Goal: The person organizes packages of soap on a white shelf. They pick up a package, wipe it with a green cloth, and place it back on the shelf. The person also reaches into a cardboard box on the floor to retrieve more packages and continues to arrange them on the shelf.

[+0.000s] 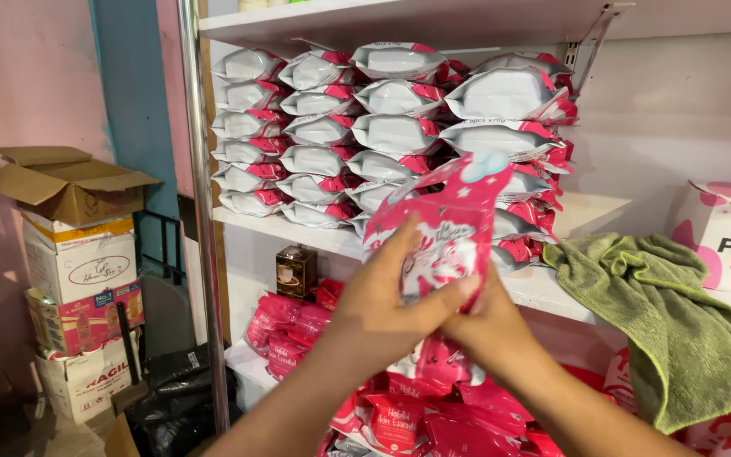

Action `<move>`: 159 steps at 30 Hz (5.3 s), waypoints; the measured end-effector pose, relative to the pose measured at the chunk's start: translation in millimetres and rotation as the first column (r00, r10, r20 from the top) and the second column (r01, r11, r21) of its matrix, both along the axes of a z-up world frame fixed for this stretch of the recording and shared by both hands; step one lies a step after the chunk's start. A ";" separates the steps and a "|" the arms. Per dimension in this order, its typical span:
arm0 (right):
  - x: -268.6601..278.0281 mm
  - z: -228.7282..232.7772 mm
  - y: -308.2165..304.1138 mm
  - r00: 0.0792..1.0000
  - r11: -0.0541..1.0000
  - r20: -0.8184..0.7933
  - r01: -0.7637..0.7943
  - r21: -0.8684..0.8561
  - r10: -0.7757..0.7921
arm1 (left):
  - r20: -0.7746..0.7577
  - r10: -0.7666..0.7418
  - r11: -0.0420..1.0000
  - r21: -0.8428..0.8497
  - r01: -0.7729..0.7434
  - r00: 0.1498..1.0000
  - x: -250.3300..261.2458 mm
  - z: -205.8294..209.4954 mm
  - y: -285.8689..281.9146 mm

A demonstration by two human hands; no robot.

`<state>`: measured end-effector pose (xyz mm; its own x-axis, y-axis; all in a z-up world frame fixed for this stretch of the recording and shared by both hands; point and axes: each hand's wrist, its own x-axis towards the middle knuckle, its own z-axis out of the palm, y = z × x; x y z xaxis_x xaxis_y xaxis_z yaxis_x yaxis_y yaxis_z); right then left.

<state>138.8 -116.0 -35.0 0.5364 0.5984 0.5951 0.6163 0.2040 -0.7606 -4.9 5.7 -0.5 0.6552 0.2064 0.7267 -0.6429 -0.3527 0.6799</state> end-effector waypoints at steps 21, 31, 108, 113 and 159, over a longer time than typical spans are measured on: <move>-77.2 72.6 -60.2 0.964 0.969 0.159 0.227 -0.094 -0.211 | 0.126 0.235 0.646 0.721 -0.251 0.964 -23.0 55.6 33.9; -71.6 111.8 -111.4 0.339 0.814 0.799 0.502 0.293 -0.496 | 0.135 0.071 0.608 0.780 -0.150 0.988 -24.1 74.9 30.8; 146.0 227.5 -11.0 0.746 0.774 0.316 0.401 0.490 -0.586 | 0.332 0.613 0.478 0.566 -0.672 0.717 186.4 169.9 16.5; 154.4 204.8 -11.5 0.575 0.830 0.602 0.322 0.456 -0.554 | 0.184 0.641 0.495 0.643 -0.584 0.745 180.0 183.0 20.9; 79.1 164.4 1.4 -0.354 0.380 0.834 0.766 0.518 -0.423 | 0.556 0.429 0.388 0.599 -0.701 0.712 121.9 47.8 88.5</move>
<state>217.9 -114.6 129.4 -0.0505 0.4902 0.8702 0.3456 -0.8089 0.4757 117.0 94.2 47.2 0.3518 -0.2320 0.9069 -0.1826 -0.9672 -0.1765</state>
